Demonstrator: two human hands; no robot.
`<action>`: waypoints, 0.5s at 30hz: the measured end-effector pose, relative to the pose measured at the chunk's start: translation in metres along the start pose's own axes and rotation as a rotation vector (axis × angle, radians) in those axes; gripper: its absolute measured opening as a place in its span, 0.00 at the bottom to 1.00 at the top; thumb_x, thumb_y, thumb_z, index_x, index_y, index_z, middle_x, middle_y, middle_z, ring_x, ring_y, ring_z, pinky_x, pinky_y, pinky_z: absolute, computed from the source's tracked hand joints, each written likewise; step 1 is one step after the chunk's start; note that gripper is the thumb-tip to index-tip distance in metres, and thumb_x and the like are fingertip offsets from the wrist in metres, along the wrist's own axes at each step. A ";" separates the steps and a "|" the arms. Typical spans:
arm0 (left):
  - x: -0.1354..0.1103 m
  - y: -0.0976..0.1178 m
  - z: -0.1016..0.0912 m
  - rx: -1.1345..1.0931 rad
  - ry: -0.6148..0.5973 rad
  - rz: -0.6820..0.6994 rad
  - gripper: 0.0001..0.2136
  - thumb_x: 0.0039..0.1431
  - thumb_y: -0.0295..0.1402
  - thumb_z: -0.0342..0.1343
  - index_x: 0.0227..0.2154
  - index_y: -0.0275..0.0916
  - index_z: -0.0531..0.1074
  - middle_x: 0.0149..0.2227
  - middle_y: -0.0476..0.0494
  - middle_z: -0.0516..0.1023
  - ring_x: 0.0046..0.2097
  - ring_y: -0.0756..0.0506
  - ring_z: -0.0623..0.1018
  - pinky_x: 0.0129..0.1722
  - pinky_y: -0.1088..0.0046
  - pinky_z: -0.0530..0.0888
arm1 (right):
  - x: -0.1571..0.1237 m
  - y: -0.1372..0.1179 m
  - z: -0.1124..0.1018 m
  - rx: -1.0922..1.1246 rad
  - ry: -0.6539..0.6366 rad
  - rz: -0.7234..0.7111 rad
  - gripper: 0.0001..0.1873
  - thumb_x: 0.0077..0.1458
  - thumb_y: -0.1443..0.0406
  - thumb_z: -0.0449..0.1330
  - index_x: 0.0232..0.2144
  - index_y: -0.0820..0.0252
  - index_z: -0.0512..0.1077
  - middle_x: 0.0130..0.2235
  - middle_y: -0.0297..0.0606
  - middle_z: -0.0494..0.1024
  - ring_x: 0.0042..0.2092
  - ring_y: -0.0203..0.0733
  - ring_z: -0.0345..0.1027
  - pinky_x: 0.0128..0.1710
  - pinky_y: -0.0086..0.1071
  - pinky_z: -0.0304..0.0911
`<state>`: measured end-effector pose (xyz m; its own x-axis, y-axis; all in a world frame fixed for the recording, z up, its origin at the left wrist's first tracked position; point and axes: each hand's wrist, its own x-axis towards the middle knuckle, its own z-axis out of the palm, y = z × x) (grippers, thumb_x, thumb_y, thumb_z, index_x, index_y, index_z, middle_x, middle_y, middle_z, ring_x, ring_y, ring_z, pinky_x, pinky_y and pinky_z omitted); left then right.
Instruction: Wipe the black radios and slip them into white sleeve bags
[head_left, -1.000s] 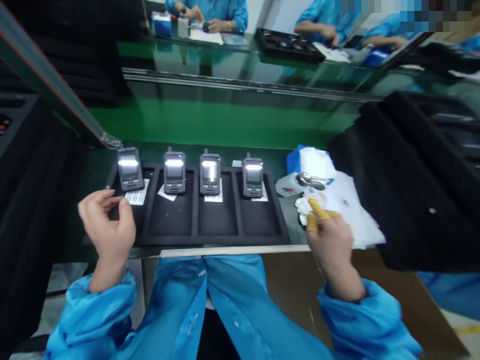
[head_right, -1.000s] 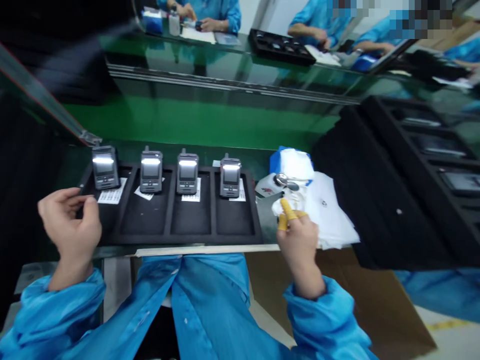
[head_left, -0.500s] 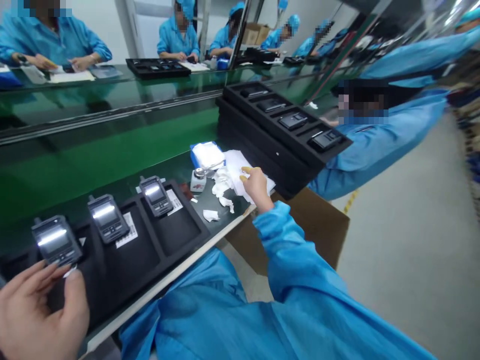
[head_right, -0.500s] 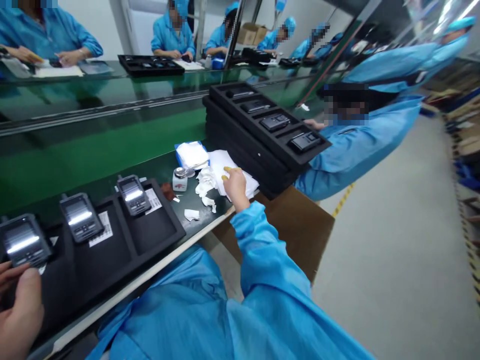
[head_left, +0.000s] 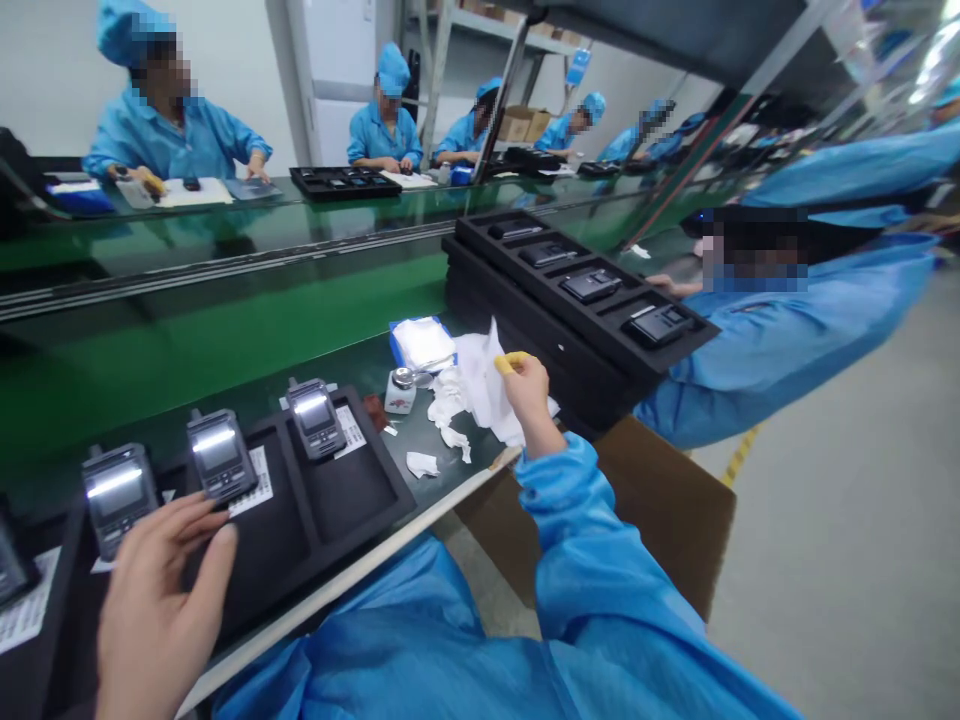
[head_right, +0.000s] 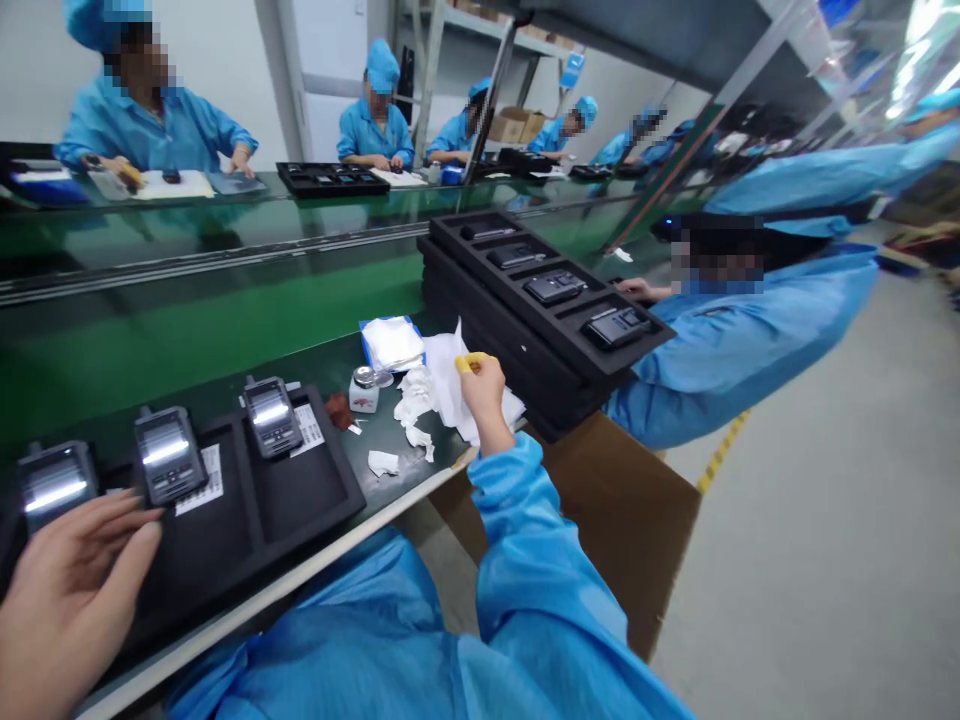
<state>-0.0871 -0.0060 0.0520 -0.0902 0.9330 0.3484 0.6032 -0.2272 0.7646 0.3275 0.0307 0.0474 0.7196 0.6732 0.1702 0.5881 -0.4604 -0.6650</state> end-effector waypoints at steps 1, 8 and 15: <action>0.002 0.014 0.007 -0.099 -0.080 -0.070 0.11 0.48 0.42 0.59 0.36 0.47 0.74 0.39 0.43 0.76 0.39 0.38 0.78 0.45 0.54 0.75 | -0.014 -0.014 -0.001 0.043 -0.004 -0.060 0.09 0.56 0.63 0.54 0.33 0.63 0.72 0.39 0.43 0.75 0.39 0.40 0.68 0.42 0.35 0.65; 0.022 0.060 0.066 -0.939 -0.496 -0.626 0.30 0.31 0.48 0.71 0.39 0.37 0.75 0.44 0.36 0.80 0.46 0.39 0.78 0.45 0.64 0.74 | -0.158 -0.090 0.033 0.234 -0.249 -0.876 0.06 0.54 0.66 0.55 0.27 0.58 0.71 0.31 0.38 0.71 0.33 0.37 0.65 0.32 0.30 0.64; 0.019 0.022 0.048 -0.996 -0.220 -0.747 0.23 0.29 0.43 0.73 0.28 0.34 0.77 0.28 0.42 0.81 0.31 0.44 0.79 0.35 0.69 0.75 | -0.179 -0.121 0.062 0.125 -0.558 -1.118 0.11 0.54 0.56 0.60 0.30 0.57 0.75 0.33 0.39 0.74 0.35 0.39 0.68 0.34 0.31 0.65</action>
<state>-0.0376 0.0202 0.0493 0.0408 0.9290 -0.3677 -0.4031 0.3521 0.8447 0.1044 0.0017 0.0525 -0.4214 0.8259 0.3745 0.7137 0.5568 -0.4249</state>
